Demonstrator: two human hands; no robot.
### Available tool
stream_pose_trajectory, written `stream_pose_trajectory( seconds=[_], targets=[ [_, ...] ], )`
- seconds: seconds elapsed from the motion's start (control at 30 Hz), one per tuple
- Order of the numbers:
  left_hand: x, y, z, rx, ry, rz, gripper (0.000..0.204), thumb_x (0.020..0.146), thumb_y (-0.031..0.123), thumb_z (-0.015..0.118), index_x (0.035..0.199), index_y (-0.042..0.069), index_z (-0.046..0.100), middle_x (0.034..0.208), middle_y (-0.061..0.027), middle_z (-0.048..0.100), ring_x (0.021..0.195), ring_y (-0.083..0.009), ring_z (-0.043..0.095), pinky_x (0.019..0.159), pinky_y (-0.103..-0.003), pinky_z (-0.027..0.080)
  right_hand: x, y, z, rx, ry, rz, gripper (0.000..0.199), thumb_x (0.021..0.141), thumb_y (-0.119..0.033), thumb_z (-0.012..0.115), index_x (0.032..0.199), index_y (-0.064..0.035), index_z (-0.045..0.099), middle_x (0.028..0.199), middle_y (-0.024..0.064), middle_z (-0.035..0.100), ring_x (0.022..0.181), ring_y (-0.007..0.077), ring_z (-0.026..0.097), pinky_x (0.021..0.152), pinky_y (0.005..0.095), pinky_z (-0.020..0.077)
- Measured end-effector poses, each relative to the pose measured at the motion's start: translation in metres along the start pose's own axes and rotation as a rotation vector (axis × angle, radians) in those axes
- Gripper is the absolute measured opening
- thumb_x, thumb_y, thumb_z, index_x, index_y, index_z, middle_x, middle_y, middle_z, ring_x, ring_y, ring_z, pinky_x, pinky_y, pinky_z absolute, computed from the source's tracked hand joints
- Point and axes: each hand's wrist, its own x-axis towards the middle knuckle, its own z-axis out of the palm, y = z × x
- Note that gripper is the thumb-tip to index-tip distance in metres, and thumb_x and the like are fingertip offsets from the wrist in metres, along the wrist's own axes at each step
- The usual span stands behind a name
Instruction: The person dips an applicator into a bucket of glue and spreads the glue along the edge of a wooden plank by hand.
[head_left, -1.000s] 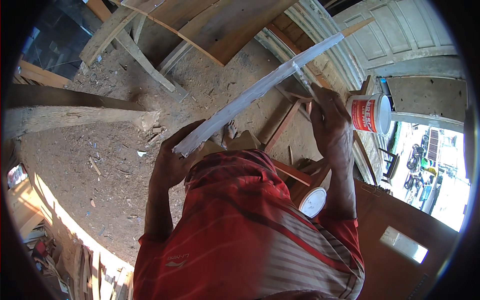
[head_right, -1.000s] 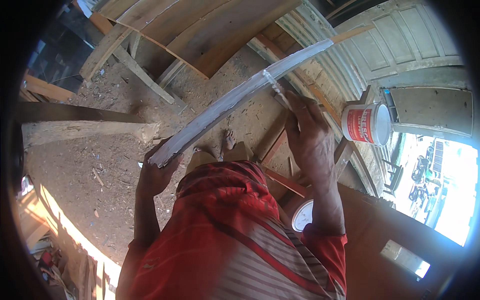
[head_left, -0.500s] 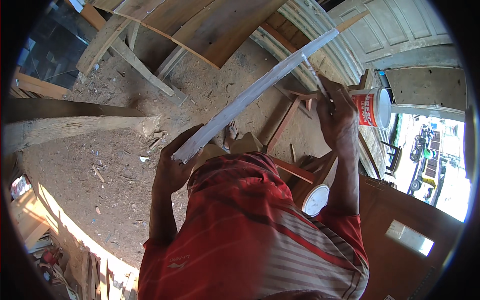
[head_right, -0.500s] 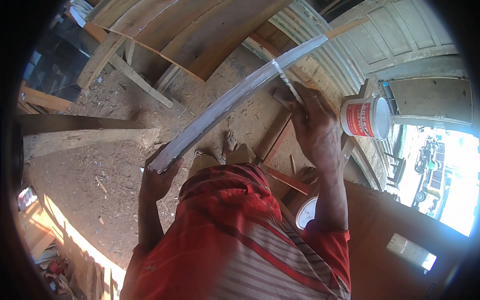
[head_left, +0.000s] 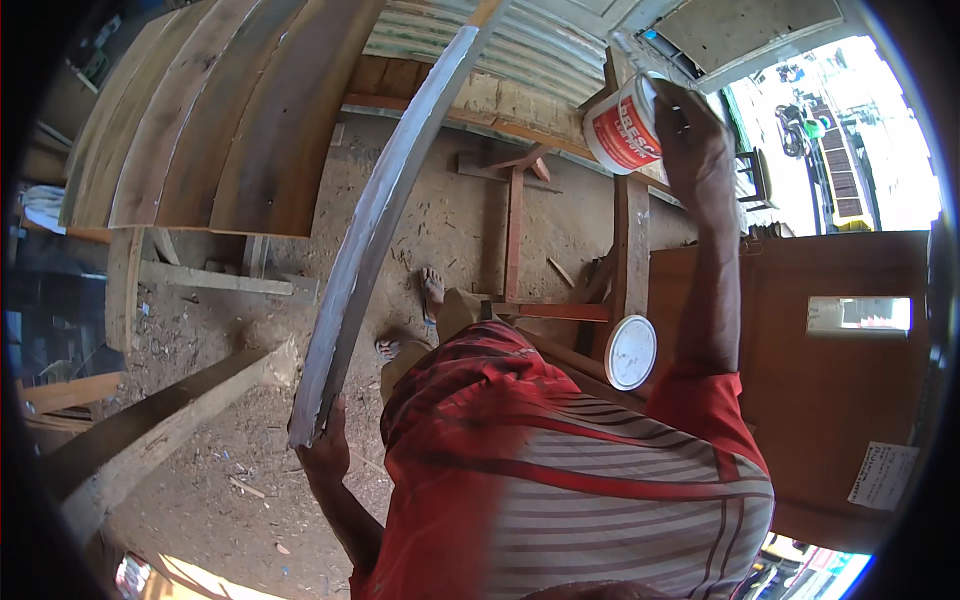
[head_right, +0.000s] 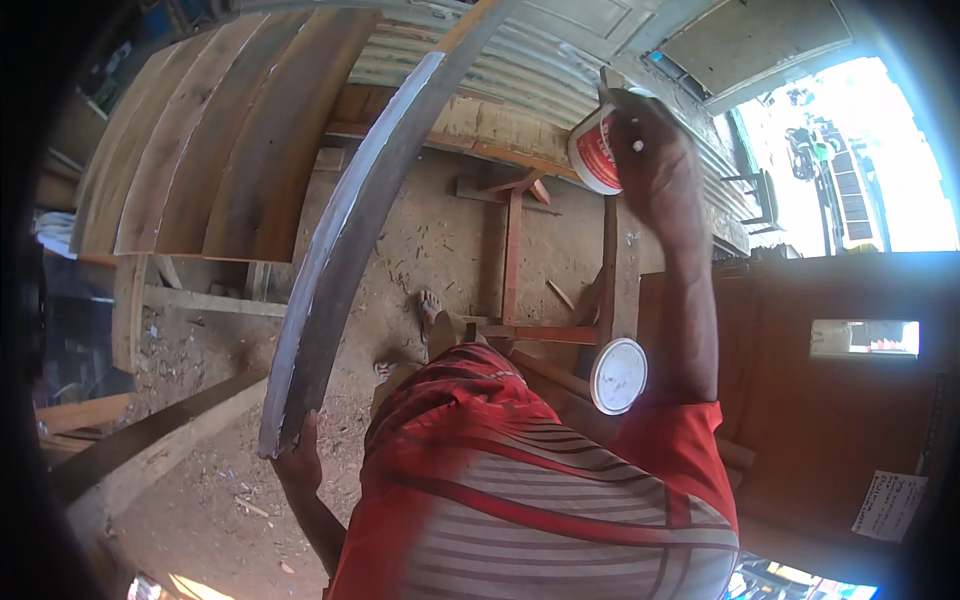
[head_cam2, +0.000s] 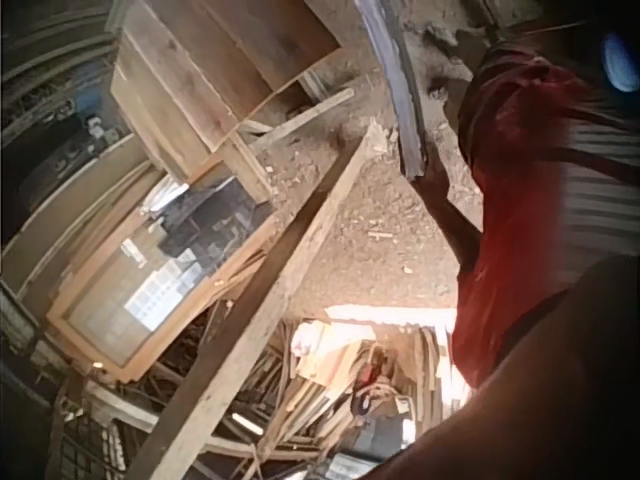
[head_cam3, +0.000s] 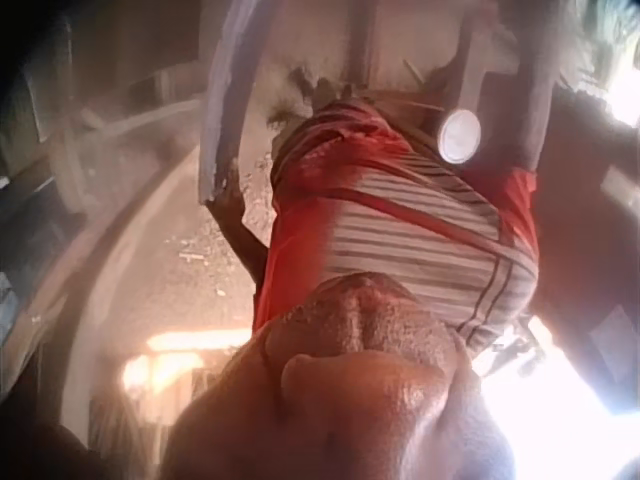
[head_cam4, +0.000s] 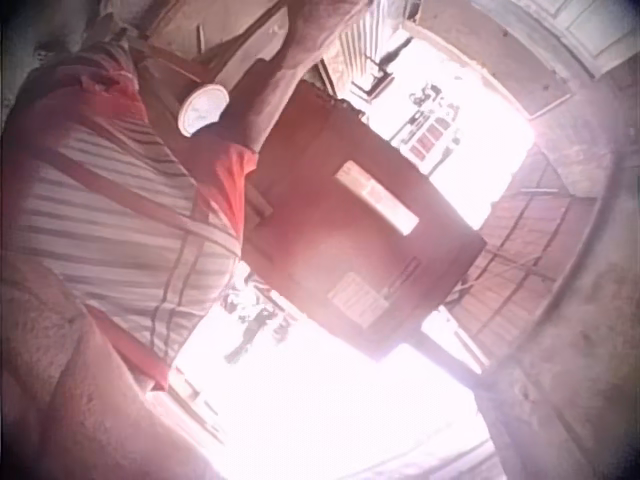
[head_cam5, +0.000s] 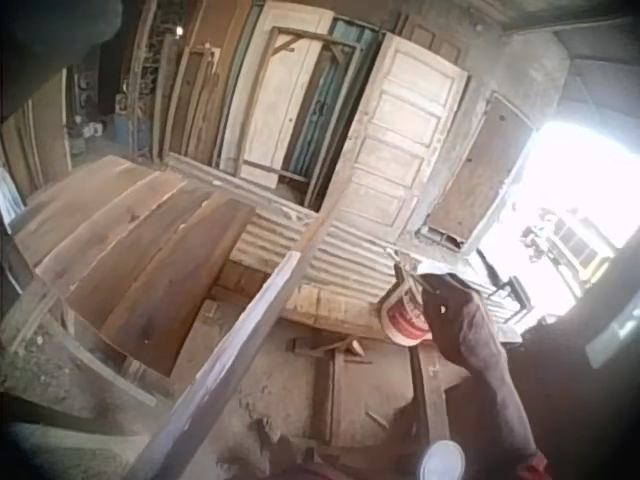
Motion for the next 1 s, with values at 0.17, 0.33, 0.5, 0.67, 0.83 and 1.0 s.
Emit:
stream_pose_trajectory(
  seconds=[0.17, 0.33, 0.5, 0.67, 0.83, 1.0],
  targets=[
    [0.005, 0.016, 0.004, -0.005, -0.037, -0.323, 0.042, 0.096, 0.022, 0.08, 0.124, -0.006, 0.067, 0.114, -0.0198, 0.073, 0.104, -0.0282, 0.07, 0.089, -0.041, 0.055, 0.054, 0.185, -0.043, -0.34, -0.062, 0.133, 0.023, 0.096, -0.013, 0.06, 0.108, 0.0016, 0.074, 0.097, 0.0256, 0.073, 0.088, 0.0408, 0.074, 0.08, 0.0484, 0.0564],
    [-0.001, 0.006, 0.007, 0.024, 0.081, -0.383, 0.052, 0.093, 0.017, 0.082, 0.135, -0.006, 0.062, 0.128, -0.0186, 0.069, 0.112, -0.0238, 0.067, 0.095, -0.034, 0.055, 0.075, 0.294, 0.016, -0.473, -0.66, 0.273, 0.019, 0.084, -0.015, 0.066, 0.091, 0.0, 0.076, 0.102, 0.0259, 0.072, 0.097, 0.0427, 0.069, 0.088, 0.049, 0.0547],
    [-0.014, 0.018, 0.01, -0.111, 0.24, -0.615, 0.055, 0.092, 0.004, 0.08, 0.14, -0.006, 0.057, 0.135, -0.0165, 0.065, 0.115, -0.0251, 0.065, 0.103, -0.035, 0.053, 0.088, 0.341, 0.086, -0.606, -0.942, 0.18, 0.023, 0.086, -0.01, 0.062, 0.099, -0.0013, 0.078, 0.109, 0.0253, 0.074, 0.103, 0.0423, 0.071, 0.09, 0.0484, 0.0562],
    [-0.005, 0.028, 0.015, -0.201, 0.373, -0.664, 0.057, 0.091, -0.004, 0.078, 0.143, -0.006, 0.055, 0.137, -0.0168, 0.063, 0.12, -0.0261, 0.064, 0.106, -0.037, 0.053, 0.093, 0.375, 0.117, -0.618, -0.935, 0.095, 0.025, 0.089, -0.008, 0.059, 0.104, 0.0019, 0.076, 0.11, 0.0265, 0.074, 0.105, 0.0435, 0.072, 0.093, 0.0494, 0.056],
    [0.002, 0.054, 0.028, -0.304, 0.409, -0.67, 0.059, 0.092, -0.004, 0.078, 0.145, -0.003, 0.053, 0.14, -0.0164, 0.061, 0.124, -0.0272, 0.062, 0.108, -0.039, 0.053, 0.082, 0.342, 0.106, -0.467, -1.224, 0.139, 0.029, 0.089, -0.007, 0.068, 0.117, -0.0001, 0.073, 0.122, 0.0253, 0.072, 0.115, 0.042, 0.069, 0.095, 0.0475, 0.0563],
    [0.001, 0.038, 0.02, -0.251, 0.382, -0.656, 0.057, 0.093, -0.004, 0.076, 0.145, -0.004, 0.053, 0.14, -0.0165, 0.06, 0.124, -0.0272, 0.062, 0.109, -0.04, 0.053, 0.08, 0.32, 0.087, -0.25, -1.183, 0.077, 0.037, 0.085, -0.02, 0.078, 0.117, -0.0025, 0.076, 0.116, 0.0231, 0.075, 0.107, 0.0375, 0.073, 0.092, 0.0417, 0.0569]
  ],
)
